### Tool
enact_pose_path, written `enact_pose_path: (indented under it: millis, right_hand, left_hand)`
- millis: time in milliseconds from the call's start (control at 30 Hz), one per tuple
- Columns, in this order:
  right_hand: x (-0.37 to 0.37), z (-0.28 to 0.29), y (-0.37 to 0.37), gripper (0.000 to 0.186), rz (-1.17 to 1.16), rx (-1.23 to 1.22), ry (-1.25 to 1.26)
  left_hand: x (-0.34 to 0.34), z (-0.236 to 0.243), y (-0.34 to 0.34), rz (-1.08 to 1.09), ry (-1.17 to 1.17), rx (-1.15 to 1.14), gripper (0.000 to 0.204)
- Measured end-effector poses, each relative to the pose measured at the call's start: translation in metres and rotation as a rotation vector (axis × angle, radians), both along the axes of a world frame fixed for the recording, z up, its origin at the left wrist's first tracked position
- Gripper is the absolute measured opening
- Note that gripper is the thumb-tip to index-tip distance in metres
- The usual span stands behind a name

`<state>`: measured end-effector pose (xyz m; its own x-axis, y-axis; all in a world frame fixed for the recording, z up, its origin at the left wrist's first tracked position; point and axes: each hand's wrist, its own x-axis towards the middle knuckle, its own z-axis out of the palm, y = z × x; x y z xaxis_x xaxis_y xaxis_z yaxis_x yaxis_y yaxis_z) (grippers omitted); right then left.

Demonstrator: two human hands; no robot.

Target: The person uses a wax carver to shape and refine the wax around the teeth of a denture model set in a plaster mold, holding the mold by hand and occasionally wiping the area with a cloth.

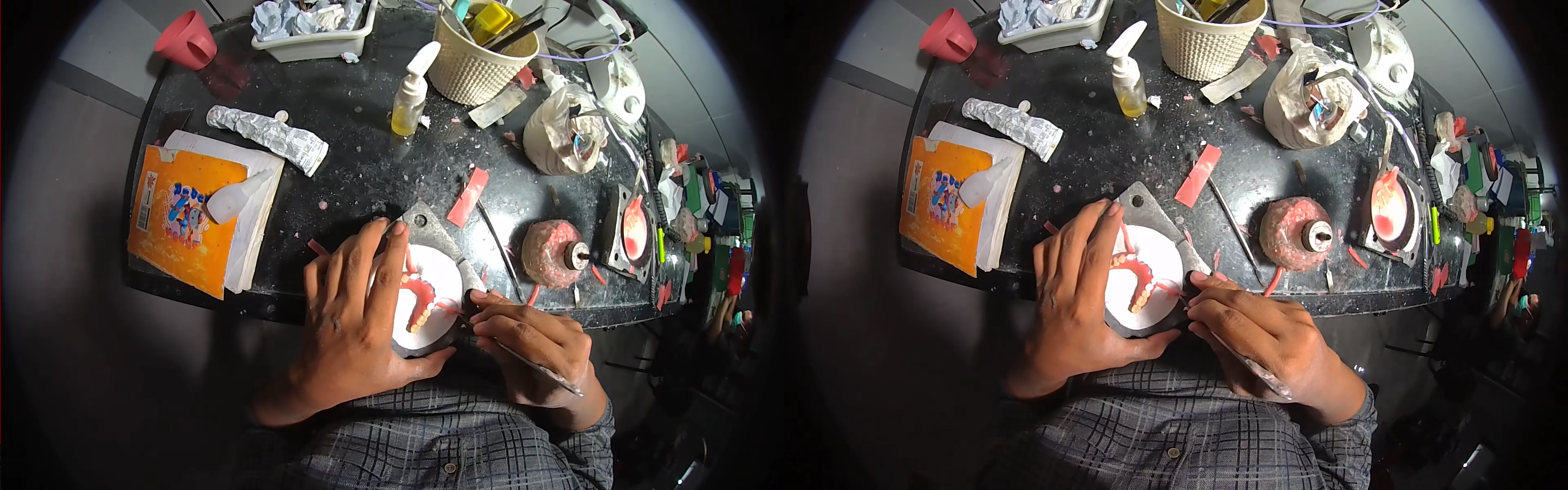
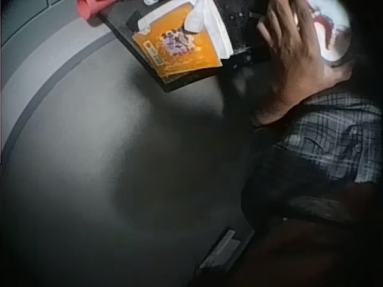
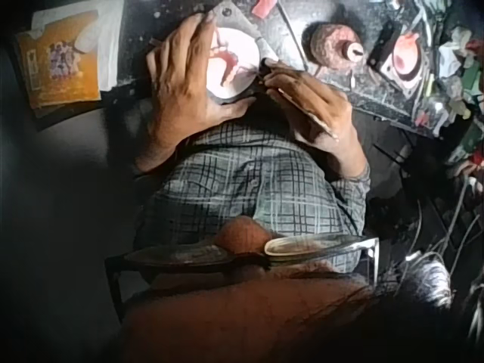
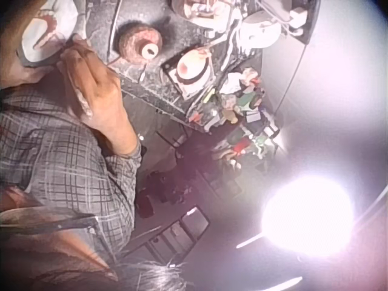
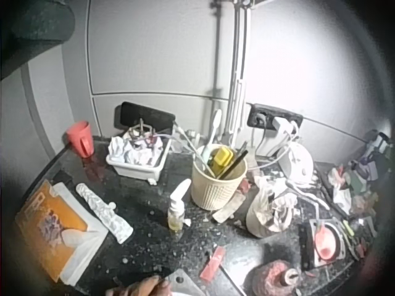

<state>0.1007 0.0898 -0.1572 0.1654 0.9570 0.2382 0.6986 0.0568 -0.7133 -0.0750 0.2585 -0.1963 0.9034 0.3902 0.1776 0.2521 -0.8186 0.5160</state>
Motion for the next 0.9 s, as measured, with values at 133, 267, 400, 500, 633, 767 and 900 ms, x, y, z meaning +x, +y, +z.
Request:
enact_pose_path:
  millis: [133, 267, 400, 500, 633, 767, 900]
  right_hand:
    - [-0.001, -0.005, -0.002, 0.021, 0.007, 0.027, 0.045]
    - [0.000, -0.005, -0.006, 0.019, 0.033, 0.020, 0.085]
    - [-0.001, -0.013, -0.005, 0.018, -0.034, 0.082, 0.145]
    - [-0.002, -0.013, -0.005, 0.019, -0.051, 0.063, 0.110]
    - [-0.004, -0.015, -0.007, 0.019, -0.060, 0.058, 0.103]
    - [-0.001, -0.020, -0.009, 0.019, 0.031, 0.085, 0.067]
    - [-0.003, -0.019, -0.010, 0.018, -0.046, 0.064, 0.163]
  left_hand:
    - [0.000, -0.001, -0.001, 0.008, -0.006, -0.022, 0.129]
    - [0.001, -0.001, -0.001, 0.008, -0.008, -0.014, 0.131]
    - [0.001, -0.003, -0.002, 0.012, -0.023, 0.011, 0.131]
    - [0.001, -0.003, -0.002, 0.009, -0.036, 0.013, 0.131]
    - [0.001, -0.002, -0.003, 0.013, -0.027, 0.005, 0.130]
    - [0.001, -0.001, -0.003, 0.010, -0.015, 0.001, 0.130]
    - [0.001, -0.002, -0.003, 0.013, -0.022, 0.007, 0.131]
